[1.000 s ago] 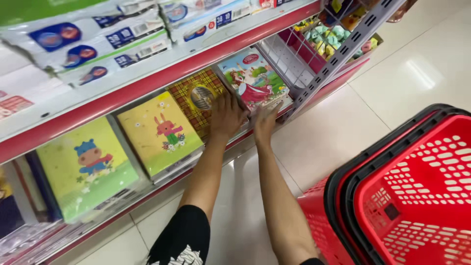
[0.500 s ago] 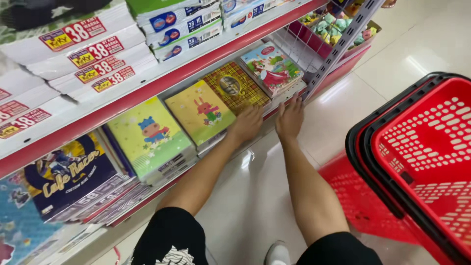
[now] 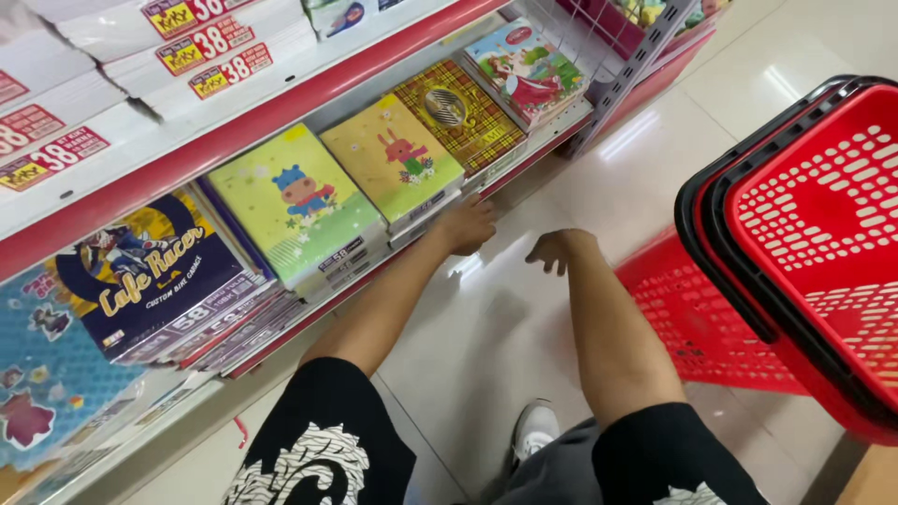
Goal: The person transfers books from a red shopping basket onto shelves in a store, placing them in organized stacks.
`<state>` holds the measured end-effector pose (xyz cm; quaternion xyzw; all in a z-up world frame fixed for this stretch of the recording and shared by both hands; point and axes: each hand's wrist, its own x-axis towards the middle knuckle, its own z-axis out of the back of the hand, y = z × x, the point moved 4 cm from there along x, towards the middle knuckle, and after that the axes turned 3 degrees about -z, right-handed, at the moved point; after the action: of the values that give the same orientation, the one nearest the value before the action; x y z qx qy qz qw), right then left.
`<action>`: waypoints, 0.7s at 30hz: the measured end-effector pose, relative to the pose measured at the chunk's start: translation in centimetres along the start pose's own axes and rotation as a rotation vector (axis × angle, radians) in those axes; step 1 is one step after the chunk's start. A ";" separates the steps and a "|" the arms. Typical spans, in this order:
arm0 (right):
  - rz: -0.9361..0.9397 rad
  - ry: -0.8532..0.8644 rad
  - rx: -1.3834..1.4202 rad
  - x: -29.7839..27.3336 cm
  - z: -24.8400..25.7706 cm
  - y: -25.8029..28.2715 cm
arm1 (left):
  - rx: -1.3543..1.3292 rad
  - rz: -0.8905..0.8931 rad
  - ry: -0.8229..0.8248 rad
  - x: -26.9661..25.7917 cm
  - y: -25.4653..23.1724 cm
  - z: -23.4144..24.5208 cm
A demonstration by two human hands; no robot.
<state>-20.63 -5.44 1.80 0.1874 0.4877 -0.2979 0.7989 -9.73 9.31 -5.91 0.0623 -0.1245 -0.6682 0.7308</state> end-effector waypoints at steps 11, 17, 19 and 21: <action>0.223 -0.349 -0.021 5.1 3.5 -0.1 | 0.090 0.078 0.109 -0.9 1.5 1.1; 0.154 -0.322 0.015 2.1 3.3 -0.5 | 0.048 0.111 0.117 -1.1 2.1 1.3; 0.151 -0.357 0.045 1.6 3.8 -0.7 | 0.038 0.105 0.102 -1.2 2.2 1.7; 0.168 -0.377 -0.019 1.4 4.0 -0.8 | 0.057 0.107 0.077 -1.1 2.5 1.8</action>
<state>-18.05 -8.82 2.32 0.1607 0.3152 -0.2555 0.8997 -7.92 10.81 -3.70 0.1020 -0.1185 -0.6215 0.7677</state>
